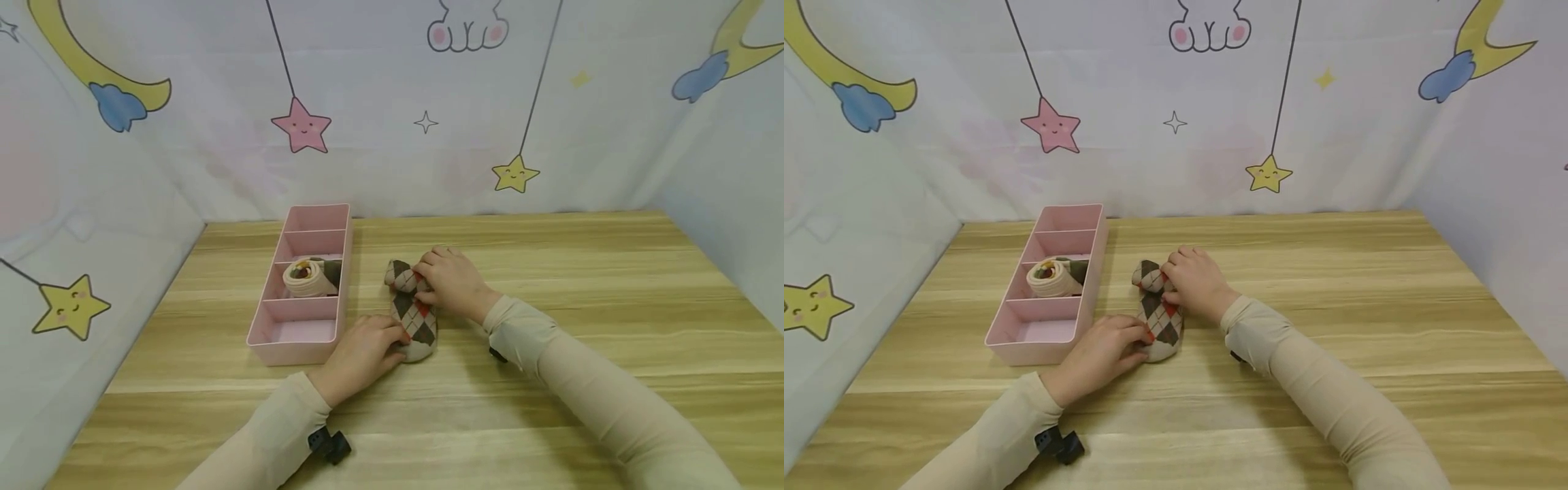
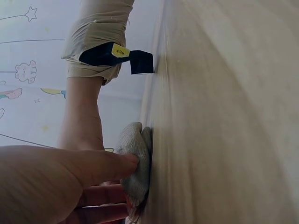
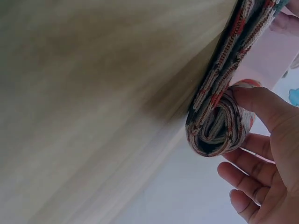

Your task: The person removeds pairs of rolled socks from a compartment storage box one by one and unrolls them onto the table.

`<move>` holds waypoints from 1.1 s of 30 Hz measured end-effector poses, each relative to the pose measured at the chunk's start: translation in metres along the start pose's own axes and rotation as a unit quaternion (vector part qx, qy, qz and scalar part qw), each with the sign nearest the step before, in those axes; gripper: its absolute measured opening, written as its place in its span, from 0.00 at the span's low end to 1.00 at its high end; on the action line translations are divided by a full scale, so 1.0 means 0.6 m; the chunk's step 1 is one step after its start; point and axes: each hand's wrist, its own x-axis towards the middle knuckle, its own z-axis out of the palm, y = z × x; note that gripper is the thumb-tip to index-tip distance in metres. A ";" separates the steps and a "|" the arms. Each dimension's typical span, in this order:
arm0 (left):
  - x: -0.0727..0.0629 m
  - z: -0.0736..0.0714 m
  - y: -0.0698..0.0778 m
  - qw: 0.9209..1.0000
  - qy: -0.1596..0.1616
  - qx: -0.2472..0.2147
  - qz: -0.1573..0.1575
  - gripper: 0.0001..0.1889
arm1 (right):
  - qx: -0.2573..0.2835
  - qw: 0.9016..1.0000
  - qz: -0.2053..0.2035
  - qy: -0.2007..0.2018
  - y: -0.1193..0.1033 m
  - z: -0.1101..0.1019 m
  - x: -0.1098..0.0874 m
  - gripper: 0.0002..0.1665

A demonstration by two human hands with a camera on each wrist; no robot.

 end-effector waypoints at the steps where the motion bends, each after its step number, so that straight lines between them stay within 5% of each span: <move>1: 0.000 0.000 0.000 1.000 0.001 0.000 0.001 0.08 | -0.003 1.000 0.003 -0.004 0.000 0.000 0.001 0.28; 12: -0.002 -0.001 0.002 1.000 -0.002 0.008 0.002 0.08 | -0.055 0.998 0.004 -0.006 -0.014 0.001 0.008 0.31; 17: -0.003 0.001 0.003 1.000 0.000 0.009 0.003 0.08 | -0.023 0.999 0.023 -0.015 -0.011 -0.001 0.007 0.30; 33: -0.006 0.001 0.009 0.999 0.005 0.039 0.003 0.08 | 0.011 0.997 0.022 0.075 0.007 -0.004 0.010 0.21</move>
